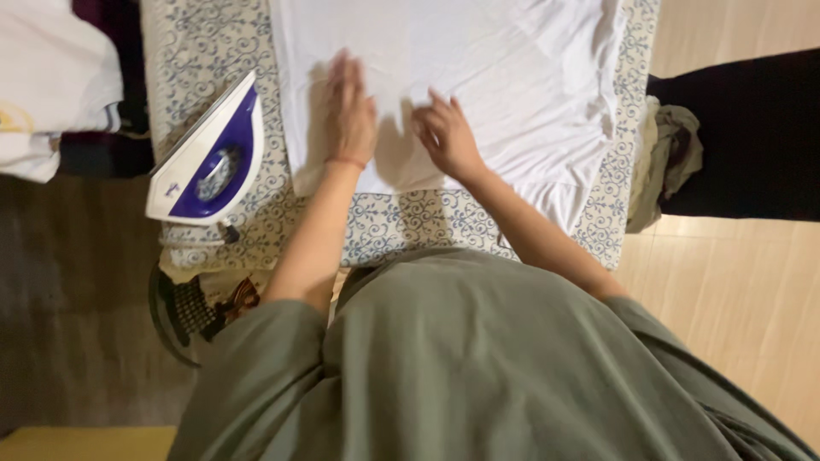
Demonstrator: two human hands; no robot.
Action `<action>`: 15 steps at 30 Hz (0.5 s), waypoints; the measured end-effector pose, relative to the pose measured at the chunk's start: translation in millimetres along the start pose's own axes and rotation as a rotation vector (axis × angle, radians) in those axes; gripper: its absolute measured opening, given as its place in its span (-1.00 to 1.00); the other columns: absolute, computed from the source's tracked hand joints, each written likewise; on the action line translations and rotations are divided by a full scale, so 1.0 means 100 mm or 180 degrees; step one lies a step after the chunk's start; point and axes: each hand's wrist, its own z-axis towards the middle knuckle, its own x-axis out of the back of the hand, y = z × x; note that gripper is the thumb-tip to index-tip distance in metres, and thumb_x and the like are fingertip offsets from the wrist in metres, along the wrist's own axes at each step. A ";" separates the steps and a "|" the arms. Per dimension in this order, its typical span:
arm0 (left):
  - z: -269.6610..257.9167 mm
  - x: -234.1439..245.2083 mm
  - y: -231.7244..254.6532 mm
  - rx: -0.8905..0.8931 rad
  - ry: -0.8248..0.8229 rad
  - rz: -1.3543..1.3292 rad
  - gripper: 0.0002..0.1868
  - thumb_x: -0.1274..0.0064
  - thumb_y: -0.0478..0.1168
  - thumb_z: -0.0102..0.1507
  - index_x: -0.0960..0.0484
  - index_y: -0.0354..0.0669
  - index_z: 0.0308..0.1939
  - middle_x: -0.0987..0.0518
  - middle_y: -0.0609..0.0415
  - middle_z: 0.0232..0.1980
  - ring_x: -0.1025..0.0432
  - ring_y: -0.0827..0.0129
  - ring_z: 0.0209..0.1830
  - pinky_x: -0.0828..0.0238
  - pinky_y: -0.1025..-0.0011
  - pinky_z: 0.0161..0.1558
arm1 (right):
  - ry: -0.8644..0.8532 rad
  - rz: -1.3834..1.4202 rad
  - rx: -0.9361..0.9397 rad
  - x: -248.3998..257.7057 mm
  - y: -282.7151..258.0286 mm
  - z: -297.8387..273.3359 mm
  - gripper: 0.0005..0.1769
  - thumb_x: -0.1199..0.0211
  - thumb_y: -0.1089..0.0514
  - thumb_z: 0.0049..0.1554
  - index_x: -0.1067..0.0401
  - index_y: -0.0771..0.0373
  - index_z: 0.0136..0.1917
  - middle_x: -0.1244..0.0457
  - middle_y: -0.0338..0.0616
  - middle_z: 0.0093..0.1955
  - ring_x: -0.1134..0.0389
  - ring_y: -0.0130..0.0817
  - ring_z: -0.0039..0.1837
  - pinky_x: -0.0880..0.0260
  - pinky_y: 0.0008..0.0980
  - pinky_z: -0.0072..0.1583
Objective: The person irons a white t-shirt on a patterned ironing board. They smooth the fabric, use a steam iron to press the shirt, flip it over, and continue ironing both sides before folding it.
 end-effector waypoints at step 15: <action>0.46 0.55 0.24 0.0250 -0.0599 0.0081 -0.26 0.30 0.13 0.48 0.02 -0.14 0.65 0.14 -0.04 0.72 0.27 0.10 0.71 0.43 0.11 0.61 | 0.0445 -0.1722 -0.2069 1.38 2.73 0.23 -0.36 0.14 -0.19 0.46 0.09 0.07 0.68 0.16 -0.09 0.72 0.29 0.07 0.67 0.50 0.27 0.53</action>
